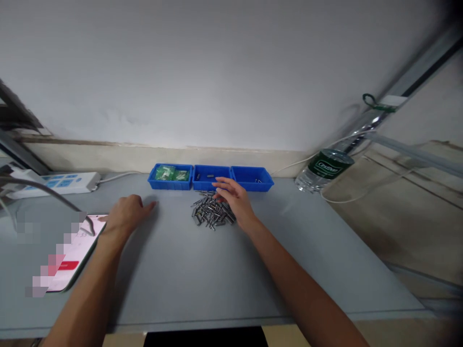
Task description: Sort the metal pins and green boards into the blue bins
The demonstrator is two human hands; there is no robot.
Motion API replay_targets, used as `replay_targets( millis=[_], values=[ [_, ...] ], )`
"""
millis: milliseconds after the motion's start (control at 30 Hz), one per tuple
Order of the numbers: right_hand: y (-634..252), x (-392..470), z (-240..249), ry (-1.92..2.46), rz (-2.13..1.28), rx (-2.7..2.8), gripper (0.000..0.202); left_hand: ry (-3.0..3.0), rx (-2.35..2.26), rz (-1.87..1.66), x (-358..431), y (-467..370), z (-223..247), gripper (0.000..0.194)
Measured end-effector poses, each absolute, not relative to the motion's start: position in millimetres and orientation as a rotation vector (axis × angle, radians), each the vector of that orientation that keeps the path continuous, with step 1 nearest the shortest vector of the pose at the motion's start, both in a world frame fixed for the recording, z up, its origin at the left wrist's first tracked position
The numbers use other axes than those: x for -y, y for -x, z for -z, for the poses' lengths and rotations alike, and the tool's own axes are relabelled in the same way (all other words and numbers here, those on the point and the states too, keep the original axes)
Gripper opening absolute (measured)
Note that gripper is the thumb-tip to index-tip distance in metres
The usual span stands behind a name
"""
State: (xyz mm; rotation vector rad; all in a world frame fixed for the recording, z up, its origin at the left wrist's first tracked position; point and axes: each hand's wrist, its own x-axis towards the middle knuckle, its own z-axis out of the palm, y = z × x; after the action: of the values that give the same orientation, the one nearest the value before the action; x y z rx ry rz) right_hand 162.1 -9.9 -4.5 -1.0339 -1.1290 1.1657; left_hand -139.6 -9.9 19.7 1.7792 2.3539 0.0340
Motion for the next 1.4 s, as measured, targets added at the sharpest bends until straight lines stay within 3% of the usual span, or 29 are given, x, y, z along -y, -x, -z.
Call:
replay_targets(
  millis=[533, 800, 1133, 1400],
  values=[
    [-162.6, 13.0, 2.4, 1.044, -1.167, 1.151, 0.031, -1.709, -2.397, 0.054, 22.4, 112.3, -43.8, 0.048],
    [-162.7, 12.4, 4.1, 1.046, -1.173, 1.164, 0.030, -1.698, -2.446, 0.069, 32.7, 149.5, -34.7, 0.058],
    [-163.0, 14.3, 2.8, 1.048, -1.170, 1.158, 0.030, -1.763, -2.318, 0.209, 64.2, 183.2, -8.6, 0.055],
    [-163.4, 11.4, 5.5, 1.048, -1.172, 1.141, 0.028, -1.772, -2.198, 0.139, 99.7, 140.1, -37.3, 0.056]
  ],
)
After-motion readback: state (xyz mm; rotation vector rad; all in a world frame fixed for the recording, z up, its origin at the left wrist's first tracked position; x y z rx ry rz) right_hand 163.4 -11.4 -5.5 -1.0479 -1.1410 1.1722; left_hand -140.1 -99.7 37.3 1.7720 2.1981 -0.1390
